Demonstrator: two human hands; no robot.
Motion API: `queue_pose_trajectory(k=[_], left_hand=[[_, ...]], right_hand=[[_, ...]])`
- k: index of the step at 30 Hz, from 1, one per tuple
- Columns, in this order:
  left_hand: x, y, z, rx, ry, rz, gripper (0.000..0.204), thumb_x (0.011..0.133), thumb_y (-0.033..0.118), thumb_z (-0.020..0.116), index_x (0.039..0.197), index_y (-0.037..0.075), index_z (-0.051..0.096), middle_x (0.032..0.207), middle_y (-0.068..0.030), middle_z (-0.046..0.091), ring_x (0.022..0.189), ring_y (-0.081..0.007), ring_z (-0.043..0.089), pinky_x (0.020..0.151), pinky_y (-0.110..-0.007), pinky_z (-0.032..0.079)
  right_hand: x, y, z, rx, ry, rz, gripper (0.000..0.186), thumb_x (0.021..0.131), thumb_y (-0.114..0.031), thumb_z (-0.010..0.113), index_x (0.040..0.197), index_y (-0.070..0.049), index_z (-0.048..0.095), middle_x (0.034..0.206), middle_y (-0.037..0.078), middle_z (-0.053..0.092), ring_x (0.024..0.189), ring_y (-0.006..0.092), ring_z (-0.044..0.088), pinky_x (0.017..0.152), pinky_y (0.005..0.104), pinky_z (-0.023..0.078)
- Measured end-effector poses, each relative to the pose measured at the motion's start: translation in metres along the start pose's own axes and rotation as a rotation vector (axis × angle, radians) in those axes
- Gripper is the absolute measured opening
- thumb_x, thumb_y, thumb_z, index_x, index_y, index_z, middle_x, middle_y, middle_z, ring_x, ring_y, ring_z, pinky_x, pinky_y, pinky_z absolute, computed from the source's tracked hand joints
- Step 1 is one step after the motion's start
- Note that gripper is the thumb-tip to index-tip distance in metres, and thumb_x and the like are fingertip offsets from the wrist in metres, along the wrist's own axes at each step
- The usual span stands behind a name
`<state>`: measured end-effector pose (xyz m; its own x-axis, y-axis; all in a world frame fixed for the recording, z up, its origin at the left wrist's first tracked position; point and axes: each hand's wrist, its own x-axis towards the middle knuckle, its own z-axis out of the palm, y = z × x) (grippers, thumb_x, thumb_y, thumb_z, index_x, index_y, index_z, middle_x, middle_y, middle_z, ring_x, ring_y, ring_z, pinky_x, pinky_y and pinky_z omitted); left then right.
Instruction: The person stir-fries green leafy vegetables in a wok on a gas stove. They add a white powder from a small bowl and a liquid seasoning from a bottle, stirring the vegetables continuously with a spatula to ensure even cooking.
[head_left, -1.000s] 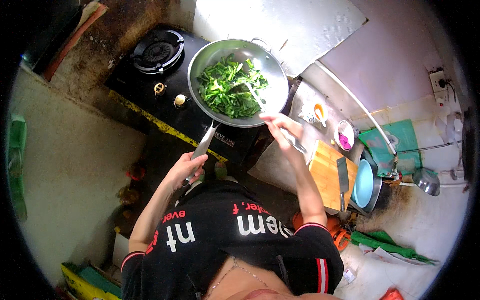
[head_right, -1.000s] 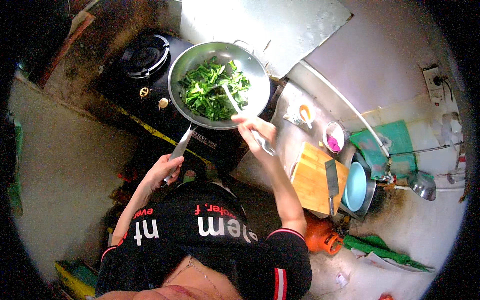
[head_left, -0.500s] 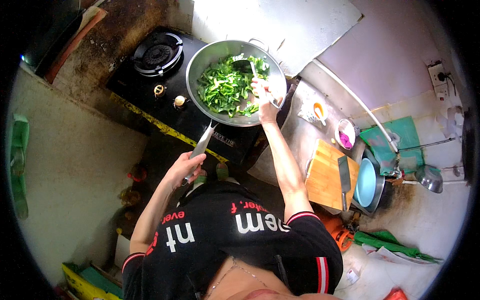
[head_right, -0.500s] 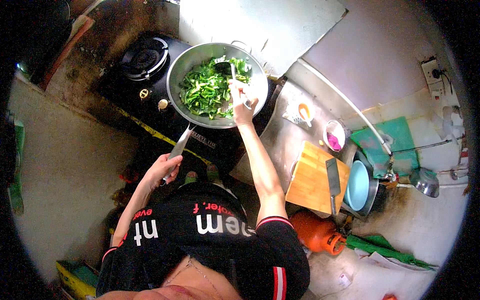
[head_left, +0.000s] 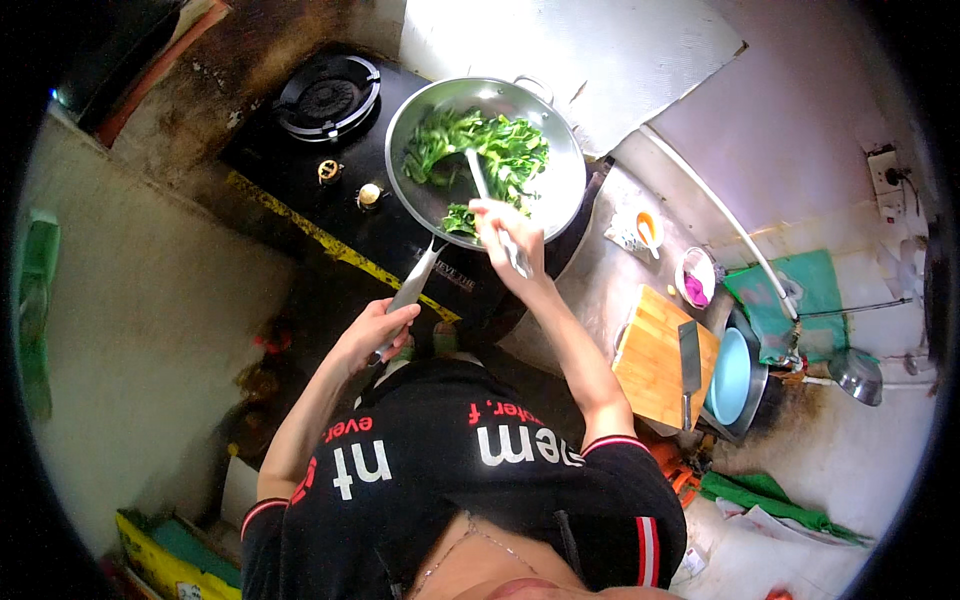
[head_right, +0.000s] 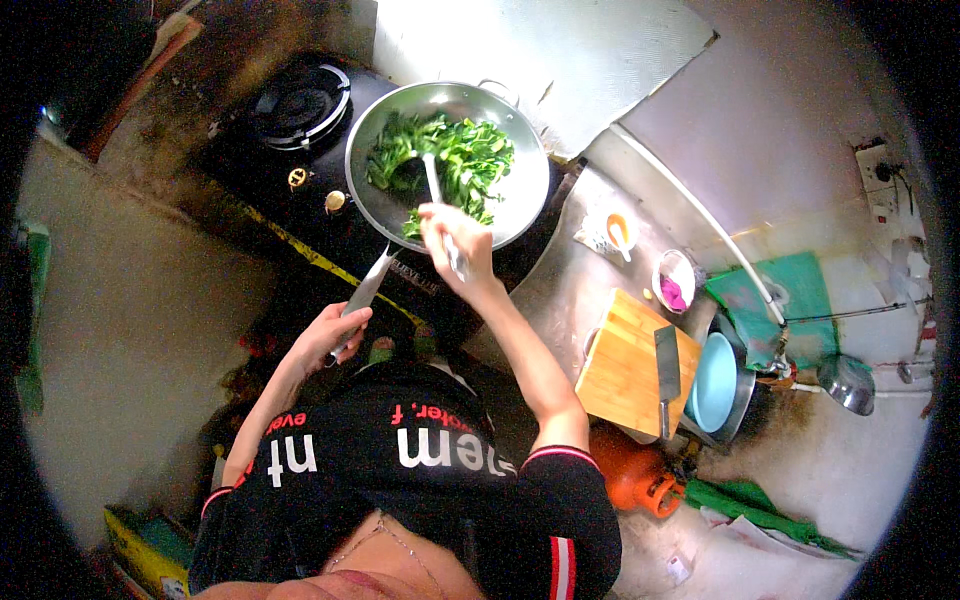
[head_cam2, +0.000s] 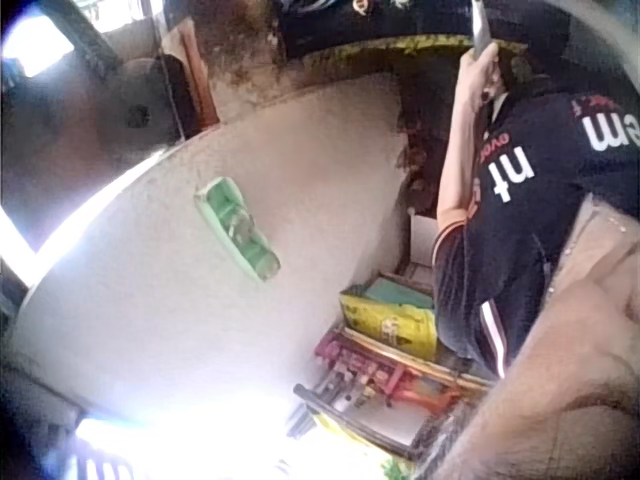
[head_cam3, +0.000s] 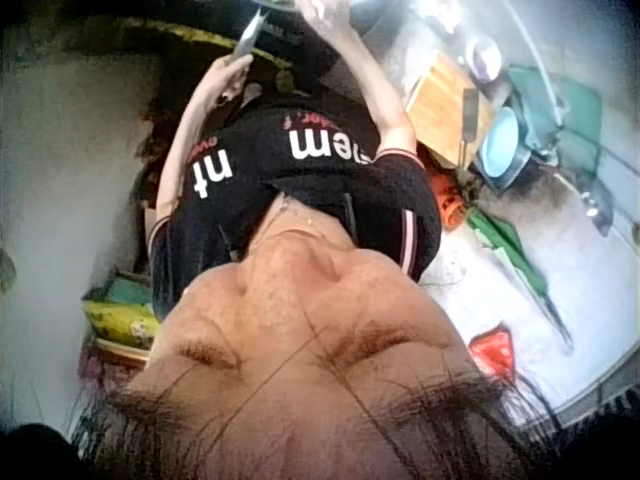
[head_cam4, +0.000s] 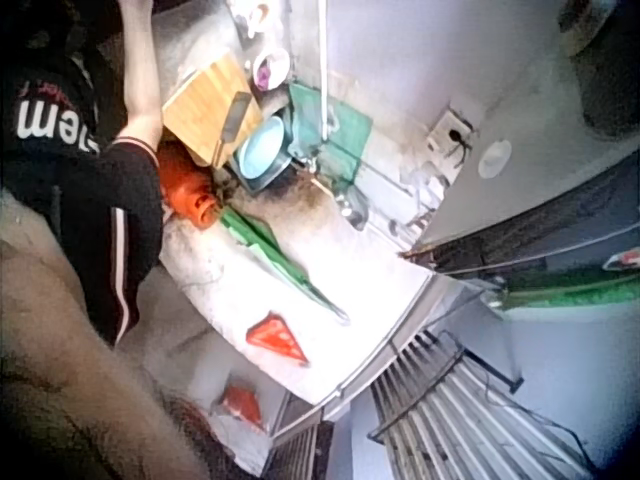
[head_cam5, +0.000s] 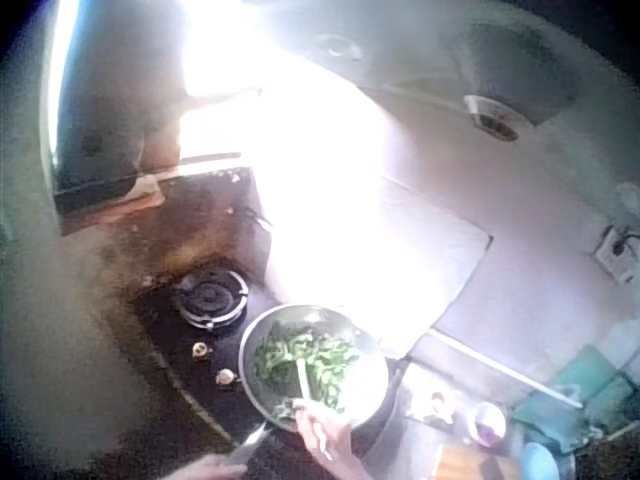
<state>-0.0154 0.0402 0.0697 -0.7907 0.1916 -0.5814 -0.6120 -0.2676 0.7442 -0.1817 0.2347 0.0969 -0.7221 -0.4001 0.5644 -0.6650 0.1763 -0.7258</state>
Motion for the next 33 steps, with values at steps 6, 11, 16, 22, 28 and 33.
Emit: queue_pose_trajectory(k=[6,11,16,22,28,33], left_hand=[[-0.001,0.003,0.001,-0.009,0.006,-0.013,0.033,0.092,0.034,0.063,0.078,0.008,0.046,0.053,0.0013,0.045,0.038,-0.0081,0.041,0.035,-0.022,0.031],[0.002,0.002,-0.001,0.007,-0.02,-0.032,0.034,0.092,0.035,0.062,0.081,0.008,0.046,0.054,0.0006,0.046,0.038,-0.008,0.041,0.035,-0.022,0.031],[0.002,0.0,0.001,-0.01,0.001,-0.031,0.033,0.092,0.034,0.063,0.081,0.008,0.046,0.053,0.0007,0.046,0.038,-0.0081,0.041,0.035,-0.022,0.03],[0.0,0.001,0.0,-0.027,-0.025,-0.029,0.033,0.092,0.034,0.063,0.081,0.008,0.046,0.053,0.001,0.045,0.039,-0.0075,0.041,0.035,-0.022,0.03],[-0.001,0.003,0.001,-0.005,-0.01,-0.024,0.033,0.092,0.034,0.062,0.081,0.008,0.046,0.053,0.0011,0.045,0.039,-0.0073,0.041,0.035,-0.022,0.032],[0.0,0.003,0.0,-0.004,-0.012,-0.033,0.032,0.093,0.033,0.062,0.081,0.008,0.045,0.053,0.001,0.045,0.038,-0.0076,0.04,0.035,-0.022,0.032]], right_hand=[[0.071,0.025,-0.006,0.099,0.293,0.182,0.01,0.09,-0.008,0.062,0.086,-0.002,0.068,0.076,0.003,0.068,0.058,0.0051,0.052,0.053,0.0219,0.04],[0.08,0.06,0.015,0.47,0.255,0.258,0.012,0.092,-0.007,0.057,0.086,0.001,0.063,0.099,0.016,0.069,0.082,0.017,0.068,0.072,0.0286,0.056],[0.032,0.002,-0.027,0.506,-0.079,0.355,0.017,0.094,-0.011,0.057,0.082,0.0,0.065,0.099,0.015,0.07,0.09,0.0186,0.067,0.078,0.0296,0.055],[0.004,-0.035,-0.1,0.273,-0.333,0.272,0.017,0.087,-0.008,0.062,0.072,0.001,0.062,0.092,0.012,0.072,0.075,0.0117,0.062,0.066,0.027,0.047],[0.022,0.009,-0.05,0.132,-0.086,0.239,0.016,0.09,-0.007,0.06,0.078,0.002,0.064,0.094,0.011,0.071,0.07,0.0083,0.059,0.06,0.0239,0.045],[0.038,0.029,0.006,0.498,0.215,0.327,0.016,0.095,-0.011,0.057,0.084,0.0,0.062,0.105,0.016,0.068,0.088,0.0168,0.067,0.076,0.028,0.054]])
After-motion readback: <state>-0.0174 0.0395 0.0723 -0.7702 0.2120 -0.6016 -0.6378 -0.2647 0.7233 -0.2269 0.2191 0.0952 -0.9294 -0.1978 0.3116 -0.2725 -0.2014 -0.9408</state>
